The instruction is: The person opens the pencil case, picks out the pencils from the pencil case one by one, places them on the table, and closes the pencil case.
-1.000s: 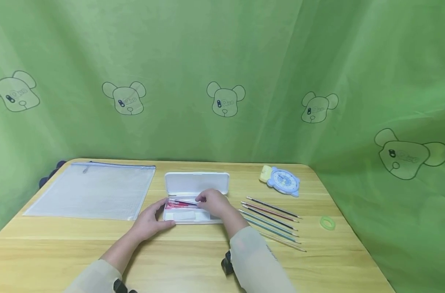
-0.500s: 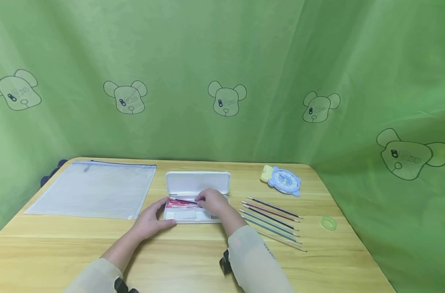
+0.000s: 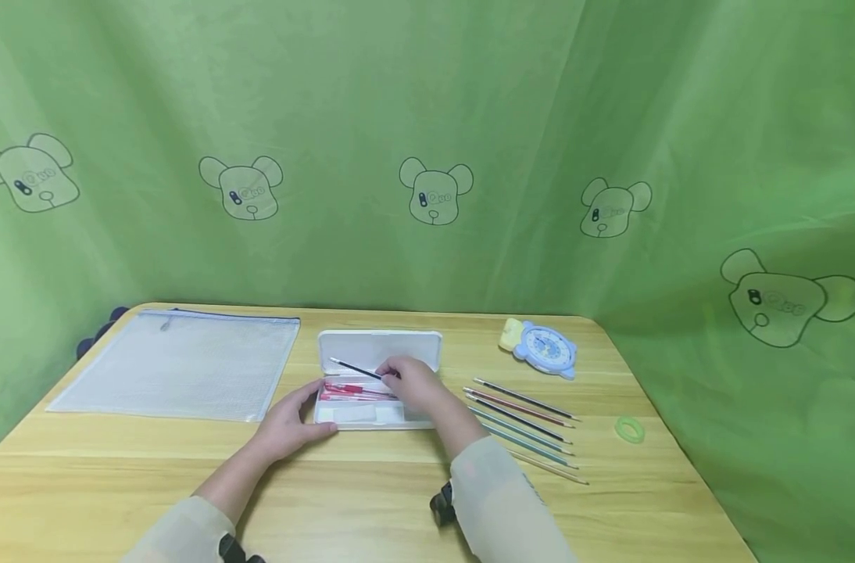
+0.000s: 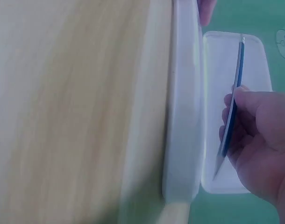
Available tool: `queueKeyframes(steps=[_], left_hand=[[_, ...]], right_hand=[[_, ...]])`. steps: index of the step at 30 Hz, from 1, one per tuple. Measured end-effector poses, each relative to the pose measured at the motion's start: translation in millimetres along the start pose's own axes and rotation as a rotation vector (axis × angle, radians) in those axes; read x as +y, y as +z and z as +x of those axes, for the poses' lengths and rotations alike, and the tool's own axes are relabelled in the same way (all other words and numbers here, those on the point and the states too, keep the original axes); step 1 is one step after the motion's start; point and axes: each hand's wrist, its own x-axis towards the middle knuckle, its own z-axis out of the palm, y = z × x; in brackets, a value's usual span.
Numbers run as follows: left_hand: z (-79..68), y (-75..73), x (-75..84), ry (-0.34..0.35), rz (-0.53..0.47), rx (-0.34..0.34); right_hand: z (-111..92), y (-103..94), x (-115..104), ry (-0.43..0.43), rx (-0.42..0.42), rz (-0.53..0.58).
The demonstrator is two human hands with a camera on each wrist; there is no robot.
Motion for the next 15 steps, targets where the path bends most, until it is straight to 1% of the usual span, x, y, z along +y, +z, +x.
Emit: queueKeyframes(steps=[3, 7, 12, 15], left_hand=[[0.3, 1.4, -0.5, 0.003, 0.001, 0.000], [0.2, 2.1, -0.6, -0.003, 0.001, -0.001], [-0.6, 1.4, -0.1, -0.003, 0.005, -0.005], [-0.3, 0.7, 0.2, -0.011, -0.005, -0.003]], right_hand=[[-8, -8.5, 4, -0.022, 0.006, 0.034], [-23, -26.6, 8, -0.041, -0.003, 0.070], [-48, -51.2, 21, -0.016, -0.002, 0.075], [-64, -63.7, 30, -0.006, 0.014, 0.067]])
